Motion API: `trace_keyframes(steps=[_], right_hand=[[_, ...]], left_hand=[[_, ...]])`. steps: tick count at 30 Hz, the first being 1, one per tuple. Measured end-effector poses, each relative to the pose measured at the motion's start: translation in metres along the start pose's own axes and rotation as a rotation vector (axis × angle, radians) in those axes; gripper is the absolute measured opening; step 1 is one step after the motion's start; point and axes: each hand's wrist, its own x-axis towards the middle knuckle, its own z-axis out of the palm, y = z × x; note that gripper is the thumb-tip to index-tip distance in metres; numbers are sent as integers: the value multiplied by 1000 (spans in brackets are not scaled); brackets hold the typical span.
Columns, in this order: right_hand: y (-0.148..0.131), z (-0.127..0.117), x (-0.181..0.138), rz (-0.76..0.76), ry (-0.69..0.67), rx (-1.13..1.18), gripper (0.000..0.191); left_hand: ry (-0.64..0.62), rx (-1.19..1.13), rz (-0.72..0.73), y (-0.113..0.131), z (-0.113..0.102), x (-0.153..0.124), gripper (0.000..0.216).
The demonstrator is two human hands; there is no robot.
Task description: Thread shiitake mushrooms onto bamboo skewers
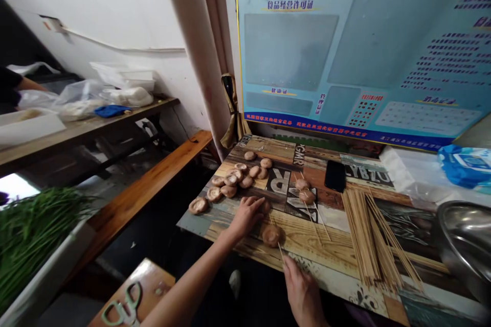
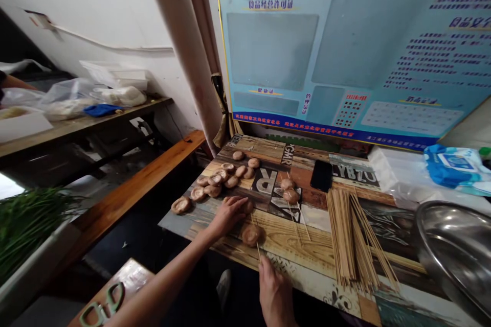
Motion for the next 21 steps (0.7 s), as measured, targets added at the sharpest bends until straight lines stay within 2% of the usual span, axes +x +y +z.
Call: trace_keyframes(steps=[12, 15, 18, 21], right_hand=[[-2, -2, 9, 39, -124, 30, 56], [-4, 0, 15, 66, -170, 17, 55], [-7, 8, 23, 73, -152, -9, 55], [-9, 17, 28, 72, -119, -32, 57]], left_hand=[[76, -51, 45, -3, 4, 0, 49], [83, -33, 58, -3, 4, 1, 44], [95, 7, 55, 0, 5, 2, 38], [117, 64, 47, 10, 8, -1, 53]])
